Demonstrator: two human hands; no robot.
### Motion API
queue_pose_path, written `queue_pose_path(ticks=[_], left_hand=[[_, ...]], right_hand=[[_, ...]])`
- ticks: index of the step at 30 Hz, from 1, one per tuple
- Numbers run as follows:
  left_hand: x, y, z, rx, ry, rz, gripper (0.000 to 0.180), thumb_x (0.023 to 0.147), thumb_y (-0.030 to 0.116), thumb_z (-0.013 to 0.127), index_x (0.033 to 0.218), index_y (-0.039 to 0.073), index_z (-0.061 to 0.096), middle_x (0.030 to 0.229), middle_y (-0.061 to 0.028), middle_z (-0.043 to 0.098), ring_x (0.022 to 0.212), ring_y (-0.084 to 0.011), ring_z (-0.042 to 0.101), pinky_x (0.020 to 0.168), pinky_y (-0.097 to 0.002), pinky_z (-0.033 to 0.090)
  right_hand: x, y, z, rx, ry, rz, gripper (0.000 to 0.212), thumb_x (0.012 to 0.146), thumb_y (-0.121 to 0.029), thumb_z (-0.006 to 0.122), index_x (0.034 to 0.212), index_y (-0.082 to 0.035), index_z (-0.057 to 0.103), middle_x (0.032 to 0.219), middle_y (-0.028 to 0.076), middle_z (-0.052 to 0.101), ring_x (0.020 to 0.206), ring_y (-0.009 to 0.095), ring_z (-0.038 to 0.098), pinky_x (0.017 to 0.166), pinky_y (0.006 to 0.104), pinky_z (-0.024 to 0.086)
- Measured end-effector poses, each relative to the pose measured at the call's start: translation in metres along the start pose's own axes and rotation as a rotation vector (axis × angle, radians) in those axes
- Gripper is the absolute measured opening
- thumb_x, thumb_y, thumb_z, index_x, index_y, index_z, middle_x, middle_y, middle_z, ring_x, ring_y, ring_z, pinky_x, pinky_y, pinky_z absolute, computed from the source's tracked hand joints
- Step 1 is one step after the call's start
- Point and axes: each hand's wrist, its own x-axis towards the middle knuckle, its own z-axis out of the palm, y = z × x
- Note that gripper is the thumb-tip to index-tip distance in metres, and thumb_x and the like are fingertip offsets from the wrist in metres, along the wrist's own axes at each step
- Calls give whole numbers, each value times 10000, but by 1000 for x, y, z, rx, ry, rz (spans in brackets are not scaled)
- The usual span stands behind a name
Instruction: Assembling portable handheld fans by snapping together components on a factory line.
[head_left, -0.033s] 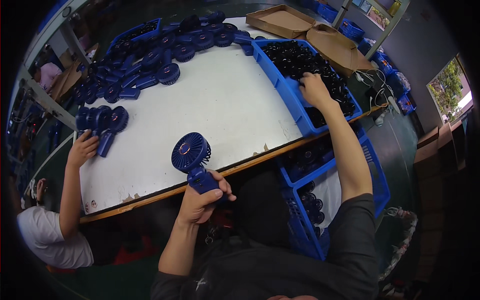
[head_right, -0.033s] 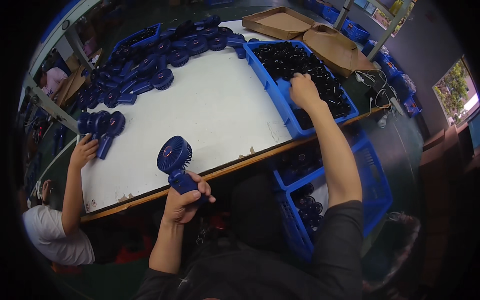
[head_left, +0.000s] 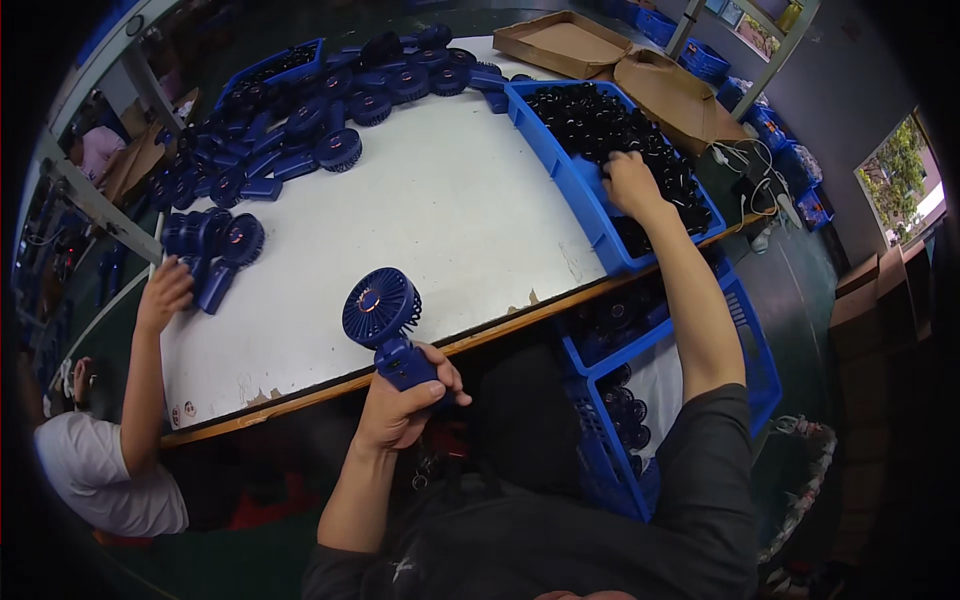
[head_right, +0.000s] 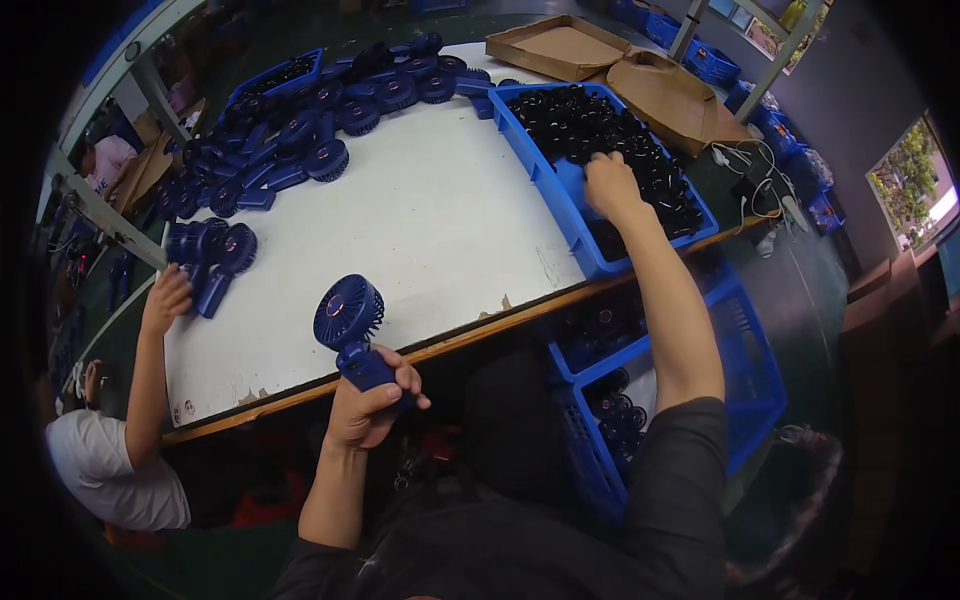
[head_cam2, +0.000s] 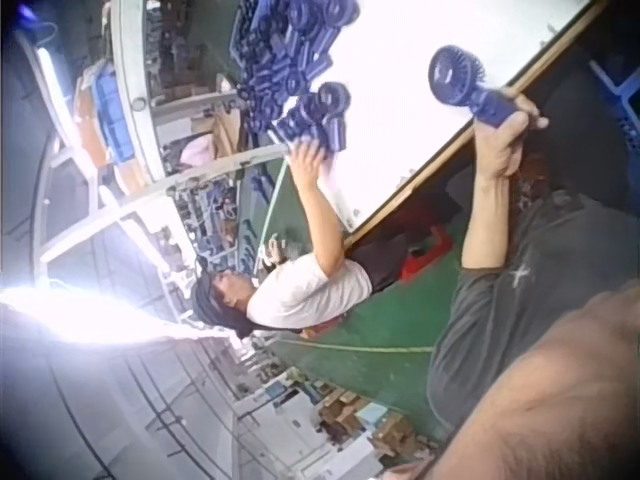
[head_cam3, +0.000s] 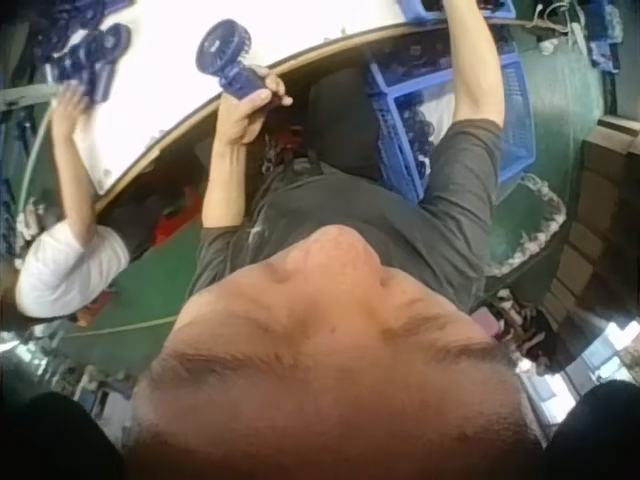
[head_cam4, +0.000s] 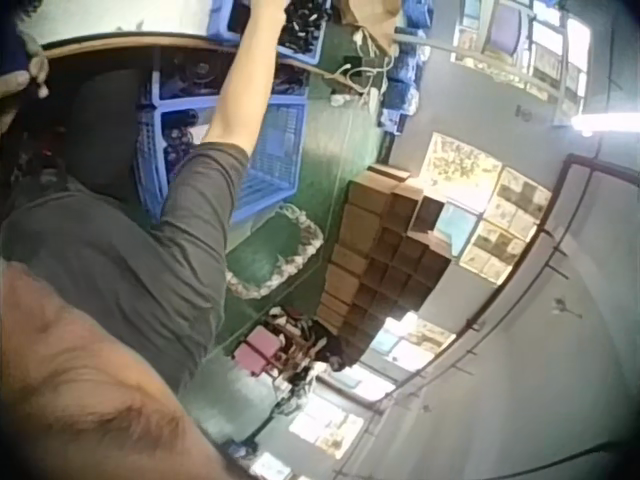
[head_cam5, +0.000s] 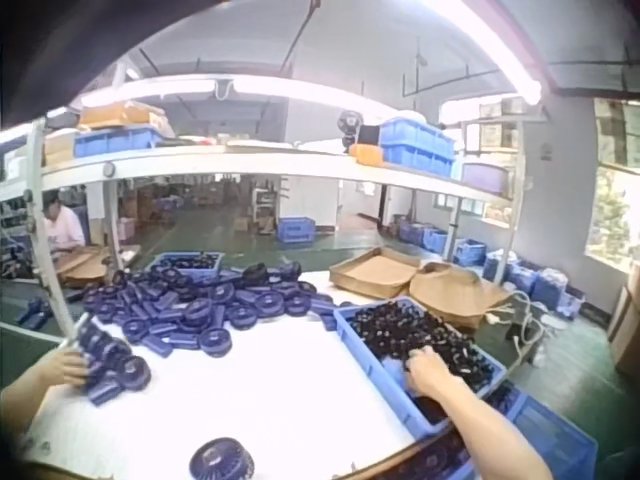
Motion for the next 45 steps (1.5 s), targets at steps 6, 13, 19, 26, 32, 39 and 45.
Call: queue_pose_path(ticks=[6, 13, 19, 26, 32, 39, 45], left_hand=[[-15, 2, -11, 104, 81, 26, 312, 845, -36, 689, 1125, 12, 561, 979, -123, 624, 944, -240, 653, 802, -437, 616], [-9, 2, -7, 155, 119, -15, 334, 805, -35, 711, 1100, 13, 562, 962, -127, 609, 939, -260, 641, 773, -452, 624], [-17, 2, -17, 168, 88, 37, 303, 804, -58, 700, 1057, 23, 556, 962, -134, 611, 933, -265, 647, 756, -448, 628], [-10, 10, -7, 250, 119, -128, 351, 870, 39, 704, 1173, -17, 534, 930, -120, 628, 858, -221, 661, 556, -326, 615], [-14, 16, -9, 304, 155, -99, 401, 897, 37, 680, 1257, -33, 519, 1022, -118, 624, 873, -190, 657, 577, -308, 617], [-10, 7, 2, 313, 221, 22, 417, 907, 62, 689, 1276, -33, 521, 1079, -89, 625, 888, -150, 646, 605, -258, 600], [-18, 12, 2, 231, 211, -68, 422, 884, 44, 712, 1259, -20, 528, 978, -83, 615, 853, -150, 646, 561, -264, 597]], right_hand=[[12, -5, 6, -97, -158, 9, 209, 797, -49, 597, 956, -29, 731, 1015, 162, 692, 1063, 358, 599, 901, 436, 529], [7, -7, 6, -15, -285, 94, 291, 794, -82, 684, 1082, -54, 703, 1107, 164, 670, 1114, 354, 593, 964, 439, 512], [16, -24, 5, 143, -235, -56, 306, 821, -109, 685, 1120, -45, 686, 1090, 208, 680, 1097, 375, 614, 953, 456, 513], [13, 1, 7, 312, -85, 123, 414, 783, 19, 648, 1193, -33, 643, 1106, 232, 685, 1074, 380, 658, 941, 442, 520], [-36, -138, -79, 1354, -101, 165, 433, 860, -18, 612, 1292, 5, 578, 836, 37, 594, 689, 109, 580, 632, 264, 517], [-160, -278, -87, 1402, -219, -136, 406, 884, 60, 602, 1283, -18, 600, 1117, 145, 630, 977, 244, 644, 836, 294, 515], [-164, -265, -94, 1075, -8, -387, 394, 782, 47, 734, 1165, -1, 652, 1056, 163, 623, 952, 316, 652, 809, 369, 551]])
